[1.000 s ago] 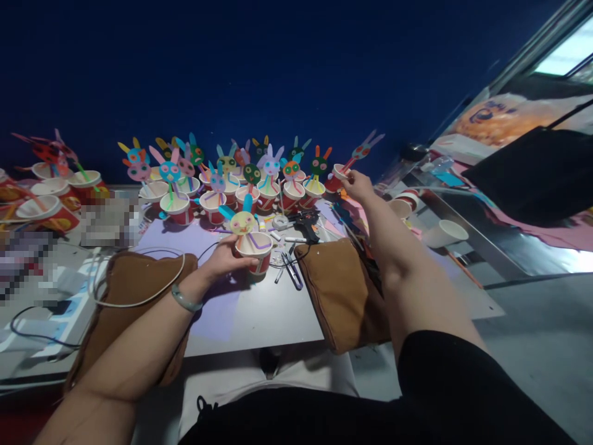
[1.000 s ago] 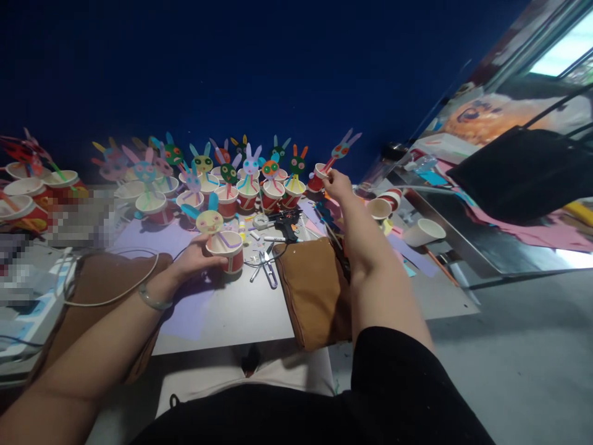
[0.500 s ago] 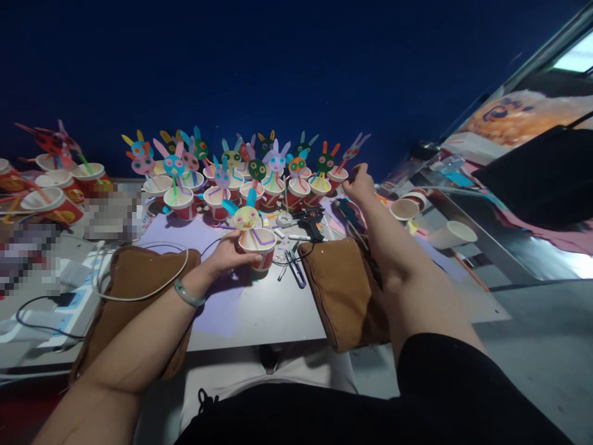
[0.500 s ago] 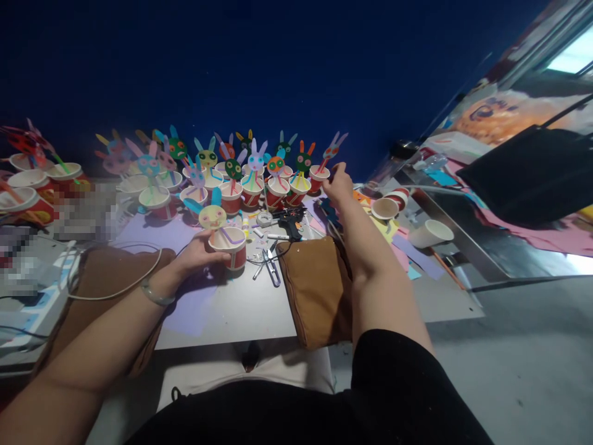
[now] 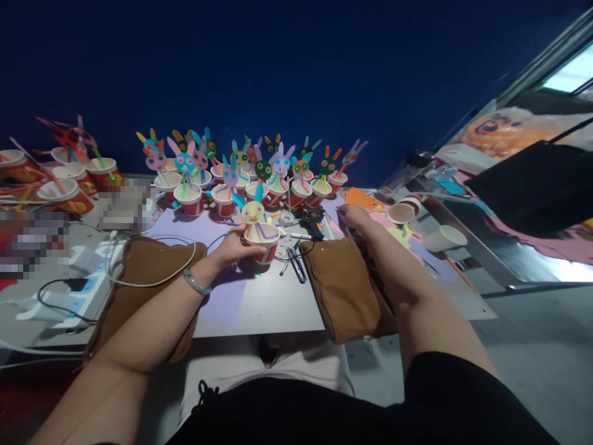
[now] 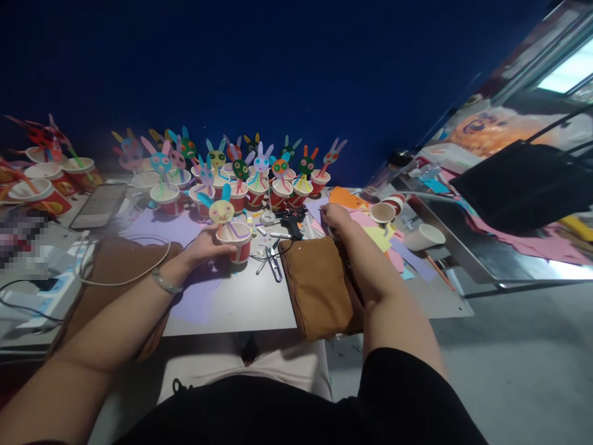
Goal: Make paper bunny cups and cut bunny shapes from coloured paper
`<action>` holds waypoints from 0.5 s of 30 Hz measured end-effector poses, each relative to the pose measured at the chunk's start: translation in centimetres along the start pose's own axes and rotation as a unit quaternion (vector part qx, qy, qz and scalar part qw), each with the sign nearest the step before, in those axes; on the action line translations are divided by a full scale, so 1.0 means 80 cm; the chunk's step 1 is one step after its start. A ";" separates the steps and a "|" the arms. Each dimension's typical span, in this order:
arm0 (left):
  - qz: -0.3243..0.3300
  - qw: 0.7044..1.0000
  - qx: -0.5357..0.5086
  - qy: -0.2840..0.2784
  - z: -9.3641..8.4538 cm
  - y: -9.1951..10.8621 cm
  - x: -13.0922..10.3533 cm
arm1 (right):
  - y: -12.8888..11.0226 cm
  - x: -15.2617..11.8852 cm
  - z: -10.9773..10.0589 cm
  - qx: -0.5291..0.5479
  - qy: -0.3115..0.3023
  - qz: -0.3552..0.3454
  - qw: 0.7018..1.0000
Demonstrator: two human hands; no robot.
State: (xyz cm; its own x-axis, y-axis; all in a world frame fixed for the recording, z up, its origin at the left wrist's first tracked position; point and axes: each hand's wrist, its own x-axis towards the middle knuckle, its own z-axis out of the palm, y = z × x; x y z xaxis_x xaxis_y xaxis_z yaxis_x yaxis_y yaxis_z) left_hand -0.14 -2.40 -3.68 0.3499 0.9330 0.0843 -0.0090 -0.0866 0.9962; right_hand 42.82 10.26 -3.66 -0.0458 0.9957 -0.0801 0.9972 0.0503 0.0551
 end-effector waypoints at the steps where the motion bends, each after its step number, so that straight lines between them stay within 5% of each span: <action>1: -0.005 1.000 -0.010 0.000 0.000 0.000 0.000 | 0.003 -0.005 0.000 -0.006 -0.001 0.006 1.000; 15: 0.046 0.997 -0.046 0.046 0.000 0.003 0.005 | 0.006 -0.067 -0.017 -0.024 -0.007 0.028 0.999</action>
State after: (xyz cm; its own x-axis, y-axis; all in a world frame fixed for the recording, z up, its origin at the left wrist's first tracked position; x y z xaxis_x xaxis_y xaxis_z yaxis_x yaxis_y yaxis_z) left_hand -0.02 -2.01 -3.37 0.2567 0.9509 0.1730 -0.1238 -0.1451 0.9816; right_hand 43.43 5.04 -1.88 0.0102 0.9959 -0.0894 0.9941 -0.0005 0.1081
